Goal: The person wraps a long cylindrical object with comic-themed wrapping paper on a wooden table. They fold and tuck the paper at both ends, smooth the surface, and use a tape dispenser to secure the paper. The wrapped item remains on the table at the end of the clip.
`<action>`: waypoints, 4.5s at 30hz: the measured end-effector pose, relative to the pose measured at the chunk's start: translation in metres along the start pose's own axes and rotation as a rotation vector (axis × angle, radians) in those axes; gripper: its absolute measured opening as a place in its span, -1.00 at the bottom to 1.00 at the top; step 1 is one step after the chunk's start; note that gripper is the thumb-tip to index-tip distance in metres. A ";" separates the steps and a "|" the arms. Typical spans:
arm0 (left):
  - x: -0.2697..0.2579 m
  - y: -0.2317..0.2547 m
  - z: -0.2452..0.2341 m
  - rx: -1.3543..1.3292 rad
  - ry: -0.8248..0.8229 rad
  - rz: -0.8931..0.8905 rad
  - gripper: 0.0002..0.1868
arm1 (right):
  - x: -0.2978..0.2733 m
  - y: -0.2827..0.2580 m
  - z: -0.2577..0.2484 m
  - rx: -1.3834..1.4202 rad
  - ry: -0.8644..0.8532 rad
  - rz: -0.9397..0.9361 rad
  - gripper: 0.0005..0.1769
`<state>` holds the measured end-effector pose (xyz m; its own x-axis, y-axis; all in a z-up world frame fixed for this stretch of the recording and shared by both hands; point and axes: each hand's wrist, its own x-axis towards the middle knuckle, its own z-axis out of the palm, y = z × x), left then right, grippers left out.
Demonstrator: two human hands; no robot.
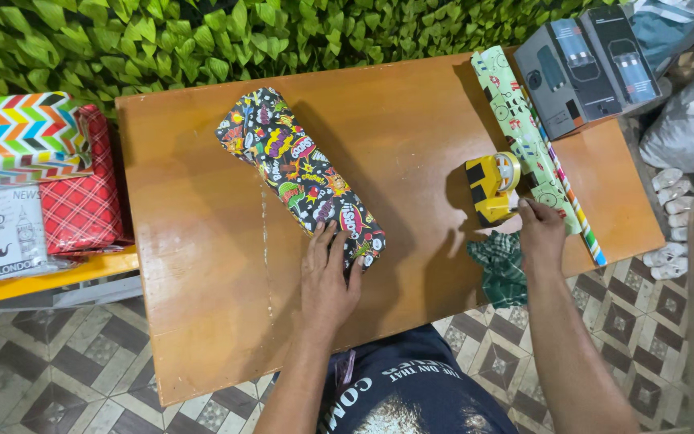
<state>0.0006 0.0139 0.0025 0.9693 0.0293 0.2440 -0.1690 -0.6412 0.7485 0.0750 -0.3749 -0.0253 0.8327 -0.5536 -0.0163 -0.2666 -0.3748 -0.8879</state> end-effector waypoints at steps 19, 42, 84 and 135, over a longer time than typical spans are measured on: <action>-0.001 -0.003 0.007 0.040 -0.024 -0.031 -0.45 | 0.013 0.006 -0.022 0.325 -0.196 0.430 -0.80; 0.001 -0.001 0.005 0.083 -0.039 -0.009 -0.45 | 0.006 0.040 -0.036 0.499 -0.251 0.200 -0.89; 0.003 0.004 -0.006 0.010 -0.002 -0.001 -0.42 | -0.113 -0.192 0.121 -0.828 -1.238 -1.112 -0.72; 0.005 0.007 -0.009 0.033 -0.024 -0.022 -0.41 | -0.083 -0.134 0.122 -0.590 -0.882 -0.530 -0.15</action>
<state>0.0023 0.0166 0.0143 0.9768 0.0255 0.2126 -0.1421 -0.6656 0.7326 0.1010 -0.1878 0.0392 0.8921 0.3910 -0.2265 0.2218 -0.8157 -0.5343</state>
